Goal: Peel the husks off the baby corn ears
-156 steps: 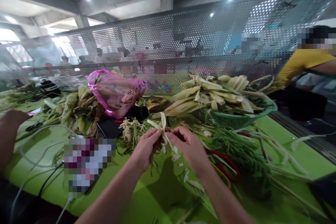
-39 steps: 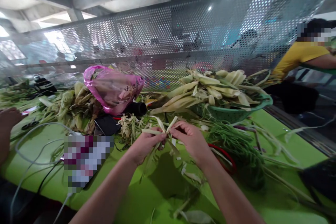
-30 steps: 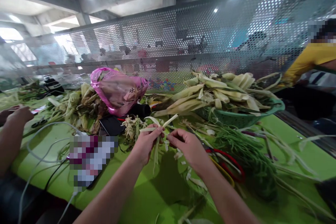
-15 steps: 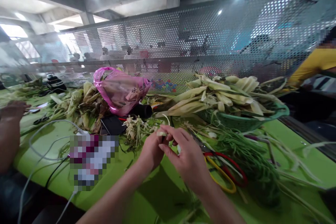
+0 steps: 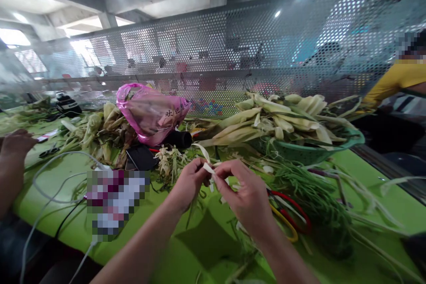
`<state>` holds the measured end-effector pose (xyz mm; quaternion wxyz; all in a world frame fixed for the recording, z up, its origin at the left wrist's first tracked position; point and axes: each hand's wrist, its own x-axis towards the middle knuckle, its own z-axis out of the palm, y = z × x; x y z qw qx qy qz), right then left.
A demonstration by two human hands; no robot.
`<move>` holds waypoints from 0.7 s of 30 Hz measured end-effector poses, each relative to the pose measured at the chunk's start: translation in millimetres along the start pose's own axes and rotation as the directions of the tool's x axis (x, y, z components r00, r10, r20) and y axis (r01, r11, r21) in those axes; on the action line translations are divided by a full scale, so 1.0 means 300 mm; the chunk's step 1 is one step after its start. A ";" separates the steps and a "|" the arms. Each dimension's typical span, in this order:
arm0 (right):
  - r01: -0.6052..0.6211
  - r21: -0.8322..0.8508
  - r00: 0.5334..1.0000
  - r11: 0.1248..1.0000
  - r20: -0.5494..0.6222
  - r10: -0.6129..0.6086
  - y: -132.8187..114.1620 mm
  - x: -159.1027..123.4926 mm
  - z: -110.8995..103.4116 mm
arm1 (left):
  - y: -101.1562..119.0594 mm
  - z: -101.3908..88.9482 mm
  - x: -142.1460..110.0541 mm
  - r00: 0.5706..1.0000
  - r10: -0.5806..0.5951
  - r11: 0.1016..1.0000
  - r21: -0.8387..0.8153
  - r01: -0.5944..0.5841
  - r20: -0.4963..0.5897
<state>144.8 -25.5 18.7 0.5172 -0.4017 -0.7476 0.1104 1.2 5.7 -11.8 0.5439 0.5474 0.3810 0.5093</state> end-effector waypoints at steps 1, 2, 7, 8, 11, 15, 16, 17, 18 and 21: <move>-0.017 0.002 1.000 1.000 -0.014 0.017 0.007 0.003 -0.003 | 0.007 -0.001 0.002 0.998 -0.054 0.992 -0.117 0.057 0.029; -0.024 0.002 0.999 1.000 -0.025 0.024 0.014 0.006 -0.006 | 0.014 -0.002 0.002 0.994 -0.093 0.973 -0.206 0.102 0.055; -0.018 -0.029 0.999 0.999 -0.033 0.017 0.046 0.016 -0.019 | 0.042 -0.008 -0.004 0.958 -0.231 0.844 -0.455 0.284 0.169; -0.015 -0.041 1.000 0.999 -0.028 0.014 0.050 0.016 -0.020 | 0.043 -0.010 -0.005 0.953 -0.242 0.820 -0.485 0.302 0.184; 0.016 -0.076 1.000 0.997 0.002 -0.016 0.060 0.013 -0.020 | 0.039 -0.017 -0.005 0.944 -0.251 0.781 -0.531 0.328 0.213; 0.062 -0.143 0.997 0.988 0.047 -0.056 0.068 0.011 -0.015 | 0.030 -0.016 -0.003 0.949 -0.282 0.820 -0.478 0.315 0.143; 0.076 -0.171 0.996 0.982 0.056 -0.068 0.069 0.010 -0.013 | 0.029 -0.015 -0.002 0.951 -0.285 0.830 -0.465 0.307 0.118; 0.097 -0.204 0.994 0.974 0.066 -0.086 0.069 0.010 -0.011 | 0.027 -0.014 0.000 0.953 -0.287 0.836 -0.460 0.300 0.100; 0.122 -0.238 0.991 0.964 0.079 -0.106 0.068 0.010 -0.009 | 0.026 -0.013 0.001 0.954 -0.286 0.837 -0.461 0.295 0.092; 0.204 -0.330 0.977 0.922 0.134 -0.168 0.064 0.006 -0.005 | 0.025 -0.012 0.006 0.959 -0.267 0.838 -0.470 0.277 0.089</move>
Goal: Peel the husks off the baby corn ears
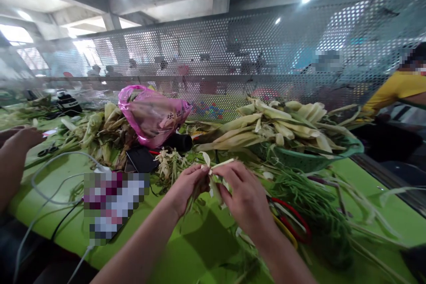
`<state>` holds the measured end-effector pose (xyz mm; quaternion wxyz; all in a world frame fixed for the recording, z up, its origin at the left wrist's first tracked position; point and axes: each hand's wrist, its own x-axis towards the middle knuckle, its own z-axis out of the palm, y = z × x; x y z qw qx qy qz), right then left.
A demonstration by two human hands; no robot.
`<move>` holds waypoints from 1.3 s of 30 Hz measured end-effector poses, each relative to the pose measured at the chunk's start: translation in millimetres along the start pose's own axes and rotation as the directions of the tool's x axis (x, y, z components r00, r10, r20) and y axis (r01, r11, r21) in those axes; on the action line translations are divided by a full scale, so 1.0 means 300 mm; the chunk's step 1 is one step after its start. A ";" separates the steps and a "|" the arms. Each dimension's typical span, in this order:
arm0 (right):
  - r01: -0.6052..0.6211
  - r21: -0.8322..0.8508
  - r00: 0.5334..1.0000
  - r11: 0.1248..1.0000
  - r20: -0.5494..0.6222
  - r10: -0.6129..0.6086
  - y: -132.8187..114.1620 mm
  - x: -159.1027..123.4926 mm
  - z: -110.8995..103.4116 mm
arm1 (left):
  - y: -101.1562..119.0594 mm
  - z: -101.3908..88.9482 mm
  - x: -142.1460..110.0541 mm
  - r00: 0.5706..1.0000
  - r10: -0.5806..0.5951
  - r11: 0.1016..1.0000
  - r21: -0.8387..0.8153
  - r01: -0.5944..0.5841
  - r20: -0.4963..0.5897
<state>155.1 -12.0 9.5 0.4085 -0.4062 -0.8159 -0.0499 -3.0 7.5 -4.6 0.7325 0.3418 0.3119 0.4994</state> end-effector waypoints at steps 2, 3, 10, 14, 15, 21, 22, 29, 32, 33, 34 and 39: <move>0.047 -0.052 0.999 0.998 0.000 -0.047 -0.004 -0.003 0.000 | 0.001 0.000 0.002 0.999 0.032 0.999 0.003 -0.032 0.000; 0.065 -0.072 0.998 0.995 -0.004 -0.066 -0.004 -0.005 -0.001 | 0.001 0.000 0.004 0.999 0.050 0.999 0.008 -0.050 -0.003; 0.103 -0.100 0.994 0.990 -0.020 -0.106 0.011 -0.010 -0.004 | -0.009 0.003 0.011 0.990 0.138 0.969 0.211 -0.127 -0.036; 0.012 -0.002 0.998 1.000 -0.062 -0.012 0.014 -0.005 0.004 | -0.014 0.011 0.012 0.973 0.229 0.900 0.380 -0.215 0.009; -0.007 0.029 0.997 1.000 -0.076 0.010 0.012 -0.003 0.005 | -0.015 0.012 0.012 0.971 0.240 0.888 0.400 -0.227 0.019; 0.009 0.136 0.998 0.991 -0.055 -0.002 -0.004 0.003 0.003 | -0.015 0.010 0.009 0.986 0.164 0.942 0.298 -0.156 -0.001; 0.004 0.140 0.999 0.990 -0.052 0.003 -0.003 0.002 0.003 | -0.014 0.009 0.008 0.991 0.134 0.954 0.270 -0.129 -0.002; -0.203 0.174 0.976 0.964 -0.043 0.213 0.015 -0.012 0.018 | -0.021 0.013 0.005 0.996 0.089 0.956 0.279 -0.088 0.010; -0.332 0.227 0.939 0.916 -0.009 0.343 0.005 -0.007 0.016 | -0.029 0.017 0.006 0.991 0.130 0.933 0.335 -0.134 0.034; -0.371 0.254 0.923 0.893 -0.001 0.384 0.001 -0.005 0.015 | -0.032 0.018 0.006 0.990 0.135 0.927 0.347 -0.144 0.049; -0.405 0.284 0.908 0.869 0.008 0.420 -0.003 -0.002 0.014 | -0.034 0.019 0.006 0.989 0.136 0.923 0.355 -0.150 0.065; -0.492 0.392 0.850 0.777 0.025 0.526 -0.011 0.005 0.013 | -0.040 0.021 -0.001 0.982 0.139 0.904 0.389 -0.178 0.126</move>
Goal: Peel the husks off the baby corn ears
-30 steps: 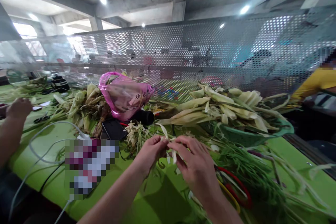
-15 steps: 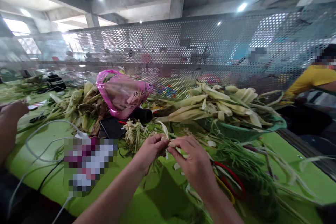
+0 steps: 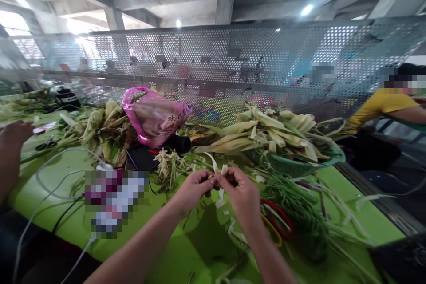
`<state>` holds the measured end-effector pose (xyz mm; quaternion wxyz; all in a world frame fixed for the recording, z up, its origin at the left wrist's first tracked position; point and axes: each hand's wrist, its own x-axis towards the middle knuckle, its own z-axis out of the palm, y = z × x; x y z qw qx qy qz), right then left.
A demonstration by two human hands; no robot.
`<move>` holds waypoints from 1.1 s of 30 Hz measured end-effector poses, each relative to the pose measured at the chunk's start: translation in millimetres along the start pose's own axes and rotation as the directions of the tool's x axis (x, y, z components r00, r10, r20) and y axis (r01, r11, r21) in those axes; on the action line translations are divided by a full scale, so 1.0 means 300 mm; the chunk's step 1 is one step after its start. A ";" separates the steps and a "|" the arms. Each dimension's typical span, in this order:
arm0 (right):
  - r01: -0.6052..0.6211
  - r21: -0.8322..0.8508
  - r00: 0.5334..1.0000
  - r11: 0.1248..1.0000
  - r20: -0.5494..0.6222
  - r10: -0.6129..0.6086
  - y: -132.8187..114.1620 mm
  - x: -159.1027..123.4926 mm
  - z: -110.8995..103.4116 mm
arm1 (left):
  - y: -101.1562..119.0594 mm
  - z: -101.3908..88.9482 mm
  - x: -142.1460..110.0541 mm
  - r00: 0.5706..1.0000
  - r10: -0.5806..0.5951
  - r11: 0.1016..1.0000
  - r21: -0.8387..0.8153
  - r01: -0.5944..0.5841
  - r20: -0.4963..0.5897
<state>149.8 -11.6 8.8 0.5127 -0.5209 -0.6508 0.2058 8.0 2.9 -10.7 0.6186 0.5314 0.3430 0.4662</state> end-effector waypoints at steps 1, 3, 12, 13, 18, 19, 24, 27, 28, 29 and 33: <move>-0.006 -0.003 1.000 1.000 -0.016 0.006 0.002 -0.001 0.001 | 0.001 0.001 -0.002 1.000 -0.003 1.000 0.016 0.003 0.005; -0.007 -0.040 0.999 0.999 -0.048 0.005 0.008 -0.005 0.004 | 0.006 0.004 -0.005 1.000 -0.006 0.998 0.061 0.006 0.002; 0.032 -0.067 0.992 0.997 -0.119 -0.039 0.014 -0.034 0.036 | 0.016 0.009 -0.005 0.982 -0.038 0.993 -0.121 0.015 -0.184; 0.047 -0.061 0.991 0.997 -0.123 -0.054 0.012 -0.037 0.042 | 0.017 0.008 -0.004 0.978 -0.048 0.988 -0.154 0.017 -0.202; -0.049 0.116 0.997 0.992 -0.061 0.057 0.010 -0.045 0.059 | 0.031 0.007 -0.005 0.965 -0.099 0.958 -0.287 0.026 -0.241; -0.101 0.170 0.993 0.980 -0.035 0.108 0.012 -0.043 0.060 | 0.034 0.007 -0.006 0.965 -0.099 0.954 -0.300 0.023 -0.243; -0.307 0.319 0.952 0.897 0.113 0.286 0.030 -0.026 0.053 | 0.033 0.006 -0.008 0.968 -0.057 0.949 -0.315 -0.024 -0.244; -0.280 0.335 0.960 0.900 0.092 0.264 0.041 -0.021 0.048 | 0.025 0.005 -0.007 0.969 -0.065 0.957 -0.289 -0.007 -0.239; -0.256 0.335 0.966 0.907 0.075 0.246 0.044 -0.021 0.048 | 0.022 0.004 -0.007 0.970 -0.069 0.961 -0.276 0.002 -0.233; -0.236 0.333 0.972 0.913 0.056 0.230 0.046 -0.022 0.047 | 0.021 0.004 -0.007 0.971 -0.073 0.964 -0.265 0.011 -0.228; -0.193 0.297 0.979 0.935 -0.012 0.206 0.051 -0.024 0.047 | 0.021 0.005 -0.010 0.974 -0.081 0.972 -0.231 0.030 -0.212</move>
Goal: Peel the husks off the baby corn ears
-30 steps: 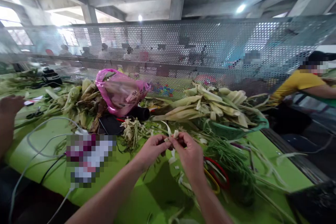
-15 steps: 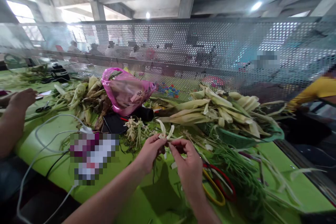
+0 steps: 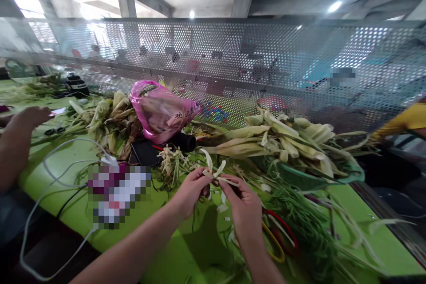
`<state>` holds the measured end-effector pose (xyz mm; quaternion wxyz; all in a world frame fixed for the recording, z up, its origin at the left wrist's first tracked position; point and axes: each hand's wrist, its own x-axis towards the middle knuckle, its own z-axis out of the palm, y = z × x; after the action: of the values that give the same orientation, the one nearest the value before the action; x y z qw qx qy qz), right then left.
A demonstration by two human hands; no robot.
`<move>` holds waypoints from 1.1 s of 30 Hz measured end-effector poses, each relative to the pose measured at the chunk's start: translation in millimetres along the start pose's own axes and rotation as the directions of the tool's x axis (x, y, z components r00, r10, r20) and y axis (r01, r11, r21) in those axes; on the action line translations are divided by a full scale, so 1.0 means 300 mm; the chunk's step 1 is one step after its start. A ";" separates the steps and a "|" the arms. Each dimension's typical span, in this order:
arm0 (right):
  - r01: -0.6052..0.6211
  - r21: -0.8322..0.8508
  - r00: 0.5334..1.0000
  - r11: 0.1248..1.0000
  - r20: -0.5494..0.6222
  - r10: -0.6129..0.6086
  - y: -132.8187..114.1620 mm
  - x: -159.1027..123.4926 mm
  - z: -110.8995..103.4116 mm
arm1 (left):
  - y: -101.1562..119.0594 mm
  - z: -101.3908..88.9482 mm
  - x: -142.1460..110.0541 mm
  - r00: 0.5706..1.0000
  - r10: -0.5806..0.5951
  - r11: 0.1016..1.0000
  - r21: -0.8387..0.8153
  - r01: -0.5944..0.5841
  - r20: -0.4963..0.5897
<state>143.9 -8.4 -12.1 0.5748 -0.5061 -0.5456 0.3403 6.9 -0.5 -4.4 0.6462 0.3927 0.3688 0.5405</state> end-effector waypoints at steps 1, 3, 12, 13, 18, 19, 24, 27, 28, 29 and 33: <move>0.015 -0.032 1.000 0.999 -0.014 -0.016 -0.001 -0.001 -0.001 | 0.001 0.001 -0.001 1.000 0.000 1.000 0.010 0.000 0.002; 0.084 -0.139 0.995 0.987 -0.035 -0.089 -0.005 -0.005 -0.004 | 0.001 0.004 -0.001 1.000 0.000 1.000 0.031 0.000 0.006; 0.737 -0.512 0.653 0.440 0.375 -0.658 -0.057 -0.007 -0.047 | -0.008 -0.003 0.017 0.991 0.100 0.962 0.246 -0.119 0.087; 0.763 -0.507 0.625 0.400 0.422 -0.657 -0.061 -0.005 -0.054 | -0.008 -0.005 0.015 0.990 0.099 0.955 0.269 -0.122 0.097; 0.804 -0.509 0.571 0.307 0.518 -0.637 -0.060 0.000 -0.074 | -0.011 -0.018 0.013 0.989 0.073 0.919 0.376 -0.116 0.128; 0.800 -0.514 0.578 0.310 0.520 -0.629 -0.057 0.001 -0.075 | -0.011 -0.020 0.014 0.988 0.082 0.907 0.401 -0.130 0.134; 0.700 -0.551 0.698 0.454 0.397 -0.595 -0.047 0.014 -0.073 | -0.013 -0.028 0.022 0.967 0.137 0.829 0.510 -0.231 0.215; 0.664 -0.541 0.738 0.516 0.360 -0.571 -0.056 0.019 -0.071 | -0.011 -0.028 0.020 0.967 0.102 0.813 0.541 -0.216 0.234; 0.654 -0.528 0.750 0.541 0.361 -0.554 -0.059 0.020 -0.070 | -0.009 -0.028 0.018 0.968 0.090 0.812 0.546 -0.208 0.234; 0.641 -0.513 0.765 0.571 0.363 -0.532 -0.061 0.019 -0.070 | -0.006 -0.027 0.015 0.968 0.085 0.812 0.546 -0.204 0.235; 0.553 -0.494 0.833 0.671 0.316 -0.455 -0.053 0.016 -0.063 | 0.008 -0.023 0.003 0.964 0.117 0.798 0.555 -0.234 0.240</move>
<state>160.5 -11.9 6.3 0.4218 -0.4518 -0.7855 0.0308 0.0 1.5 -5.1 0.4758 0.6534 0.4128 0.4199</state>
